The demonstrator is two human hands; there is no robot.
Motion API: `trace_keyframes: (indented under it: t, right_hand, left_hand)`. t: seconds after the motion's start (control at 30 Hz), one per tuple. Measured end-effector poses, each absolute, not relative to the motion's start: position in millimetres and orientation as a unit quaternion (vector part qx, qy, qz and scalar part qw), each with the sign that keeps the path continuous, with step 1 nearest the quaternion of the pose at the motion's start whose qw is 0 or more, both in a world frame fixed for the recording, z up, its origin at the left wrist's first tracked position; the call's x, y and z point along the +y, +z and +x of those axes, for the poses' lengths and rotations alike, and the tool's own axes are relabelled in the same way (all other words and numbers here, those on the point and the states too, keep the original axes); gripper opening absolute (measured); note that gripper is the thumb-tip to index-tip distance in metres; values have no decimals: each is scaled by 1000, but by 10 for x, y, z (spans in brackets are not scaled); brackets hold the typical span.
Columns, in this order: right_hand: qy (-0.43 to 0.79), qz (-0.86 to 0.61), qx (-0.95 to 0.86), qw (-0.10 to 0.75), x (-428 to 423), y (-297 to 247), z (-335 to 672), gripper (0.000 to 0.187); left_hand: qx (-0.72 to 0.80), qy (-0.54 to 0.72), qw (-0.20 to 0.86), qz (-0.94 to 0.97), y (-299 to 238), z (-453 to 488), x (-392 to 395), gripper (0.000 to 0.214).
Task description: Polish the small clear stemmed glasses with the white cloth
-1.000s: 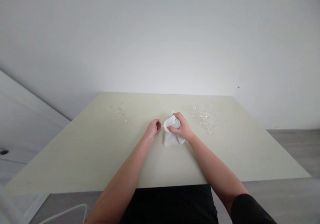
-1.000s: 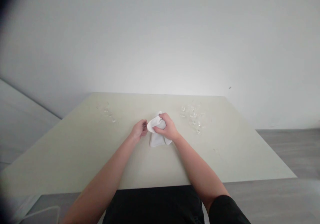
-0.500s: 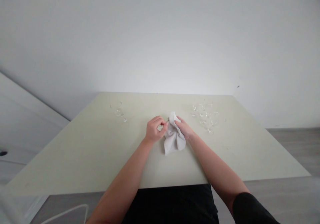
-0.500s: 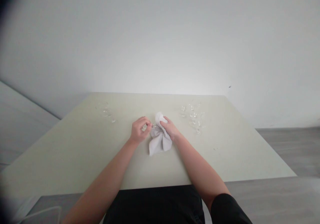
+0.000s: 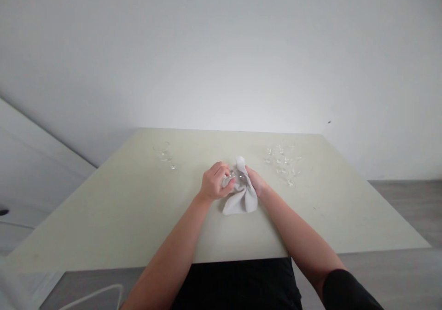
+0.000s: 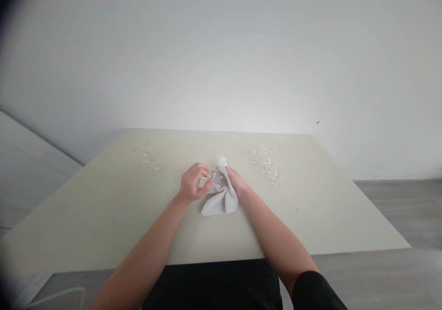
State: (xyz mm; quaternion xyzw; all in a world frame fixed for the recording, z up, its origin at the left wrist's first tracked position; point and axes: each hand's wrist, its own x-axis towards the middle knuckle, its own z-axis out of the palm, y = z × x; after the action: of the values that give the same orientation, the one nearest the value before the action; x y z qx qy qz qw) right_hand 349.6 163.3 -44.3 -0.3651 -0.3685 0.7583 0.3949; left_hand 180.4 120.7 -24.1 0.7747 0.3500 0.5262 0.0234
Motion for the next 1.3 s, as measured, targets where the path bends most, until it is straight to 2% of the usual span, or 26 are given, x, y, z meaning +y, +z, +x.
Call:
trace_keyframes:
  t: [0.07,0.13,0.2,0.27,0.33,0.4,0.47,0.57,0.63,0.7,0.8,0.9,1.0,1.1,1.2,1.3]
  right_hand:
    - [738,-364,-401,403,1620,-428,3513,34]
    - [655,-374,-474,455,1600,-386,3549,35]
    - [530,-381,-577,491,1579,-332,3591,40]
    - [418,-377,-664,492,1566,-287,3622,45]
    - [369,-376,-694,490,1572,-266,3633,46]
    - [394,-401,-660,499,1596,-271,3627,42]
    - [493,-421,-585,488,1627,-295,3617,39]
    - [664,-400,-488,401,1655,-331,3619,36]
    - [706,-378,-479,360,1651,-340,3629,36]
    - [683,-372,-504,374,1633,-332,3637,36]
    - [578,-382,-581,428,1601,-304,3634,40]
    - [429,-368,-691,450,1574,-280,3628,42]
    - [300,-303,-784,451,1551,-277,3624,42]
    - [256,-271,-808,456,1535,-287,3610,41]
    - [303,-338,-750,481,1542,-296,3585,40]
    - [441,-409,-631,491,1569,-307,3566,38]
  left_hand:
    - [372,530,19,762,-266,1790,1206,22]
    - [434,560,79,701,-287,1789,1254,26]
    - [508,584,203,600,-305,1803,1342,30]
    - [566,552,354,499,-324,1821,1438,33]
    - [589,502,448,448,-341,1832,1500,34]
    - [573,512,422,481,-349,1833,1498,34]
    - [515,565,294,574,-342,1825,1438,30]
    - [385,565,101,723,-319,1806,1313,21]
    - [343,534,53,771,-313,1796,1263,19]
    - [361,541,53,758,-318,1794,1263,30]
    - [436,594,118,665,-336,1810,1335,43]
    - [518,615,275,527,-353,1837,1438,49]
    - [560,581,443,391,-367,1854,1518,49]
    - [552,557,512,350,-366,1852,1543,49]
    - [533,578,471,401,-332,1844,1502,48]
    - [470,616,291,562,-288,1832,1413,41]
